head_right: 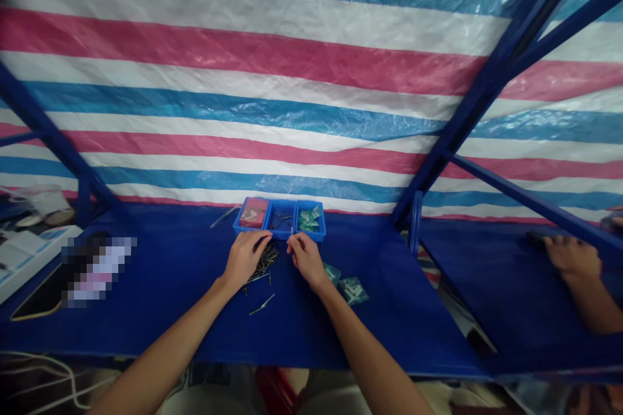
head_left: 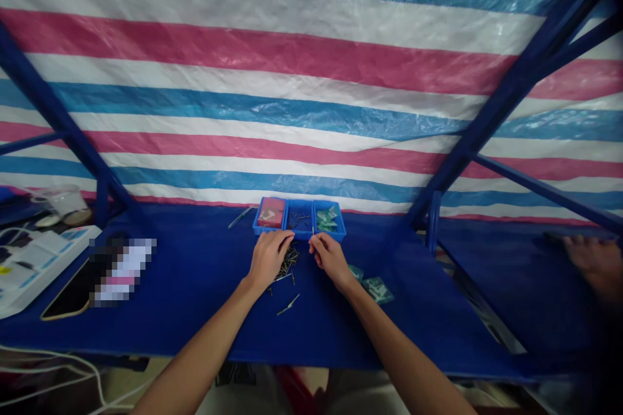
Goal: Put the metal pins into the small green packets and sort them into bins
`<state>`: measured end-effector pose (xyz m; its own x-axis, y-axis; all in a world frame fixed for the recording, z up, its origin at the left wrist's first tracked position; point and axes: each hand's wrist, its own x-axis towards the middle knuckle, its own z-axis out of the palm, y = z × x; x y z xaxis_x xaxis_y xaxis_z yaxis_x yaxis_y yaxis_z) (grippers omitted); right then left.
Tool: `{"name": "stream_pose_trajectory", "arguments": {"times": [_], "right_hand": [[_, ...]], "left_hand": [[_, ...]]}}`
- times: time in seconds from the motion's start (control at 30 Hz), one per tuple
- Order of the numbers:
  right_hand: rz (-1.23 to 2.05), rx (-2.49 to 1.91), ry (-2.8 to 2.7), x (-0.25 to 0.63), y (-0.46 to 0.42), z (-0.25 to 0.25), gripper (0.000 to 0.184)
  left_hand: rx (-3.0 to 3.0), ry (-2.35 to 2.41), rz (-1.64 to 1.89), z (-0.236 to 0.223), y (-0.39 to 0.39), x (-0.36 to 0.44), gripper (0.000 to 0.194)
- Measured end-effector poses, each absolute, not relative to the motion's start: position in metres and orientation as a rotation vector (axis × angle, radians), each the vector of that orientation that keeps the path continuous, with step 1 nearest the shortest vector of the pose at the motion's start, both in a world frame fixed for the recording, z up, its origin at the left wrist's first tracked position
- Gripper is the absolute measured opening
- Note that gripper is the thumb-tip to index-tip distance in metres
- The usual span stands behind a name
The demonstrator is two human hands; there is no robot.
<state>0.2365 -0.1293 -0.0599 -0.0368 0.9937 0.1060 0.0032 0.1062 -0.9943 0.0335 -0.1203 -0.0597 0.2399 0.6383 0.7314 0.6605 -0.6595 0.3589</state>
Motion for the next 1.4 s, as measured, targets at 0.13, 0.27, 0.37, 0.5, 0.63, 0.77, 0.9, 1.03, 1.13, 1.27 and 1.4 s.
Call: {"name": "stream_pose_trajectory", "arguments": {"times": [0.13, 0.27, 0.37, 0.5, 0.63, 0.77, 0.9, 1.03, 1.13, 1.27, 1.4], "right_hand": [[1.121, -1.164, -1.302, 0.237, -0.127, -0.063, 0.045], [1.104, -1.174, -1.297, 0.234, -0.127, -0.061, 0.049], [1.101, -1.151, -1.288, 0.229, -0.126, -0.056, 0.049], [1.112, -1.071, -1.318, 0.223, -0.124, -0.054, 0.043], [1.113, -1.009, -1.362, 0.222, -0.124, -0.059, 0.039], [0.990, -1.030, -1.521, 0.222, -0.129, -0.064, 0.028], [0.894, -1.068, -1.676, 0.221, -0.133, -0.067, 0.019], [0.833, -1.093, -1.670, 0.219, -0.134, -0.069, 0.015], [0.820, -1.131, -1.608, 0.219, -0.134, -0.070, 0.015], [0.874, -1.060, -1.620, 0.219, -0.135, -0.070, 0.015], [0.865, -1.023, -1.620, 0.220, -0.134, -0.071, 0.017]], "left_hand": [[-2.394, -1.311, -1.446, -0.058, -0.121, 0.034, 0.018], [-2.408, -1.332, -1.549, -0.060, -0.122, 0.036, 0.019], [-2.476, -1.360, -1.568, -0.061, -0.125, 0.037, 0.020], [-2.503, -1.357, -1.522, -0.062, -0.126, 0.038, 0.021], [-2.441, -1.379, -1.566, -0.061, -0.124, 0.039, 0.019], [-2.472, -1.409, -1.804, -0.058, -0.123, 0.041, 0.016], [-2.566, -1.502, -2.033, -0.055, -0.124, 0.044, 0.016], [-2.617, -1.573, -2.203, -0.056, -0.124, 0.046, 0.023], [-2.657, -1.617, -2.237, -0.056, -0.124, 0.046, 0.026], [-2.711, -1.633, -2.205, -0.052, -0.126, 0.046, 0.027], [-2.730, -1.617, -2.097, -0.050, -0.127, 0.047, 0.027]]}}
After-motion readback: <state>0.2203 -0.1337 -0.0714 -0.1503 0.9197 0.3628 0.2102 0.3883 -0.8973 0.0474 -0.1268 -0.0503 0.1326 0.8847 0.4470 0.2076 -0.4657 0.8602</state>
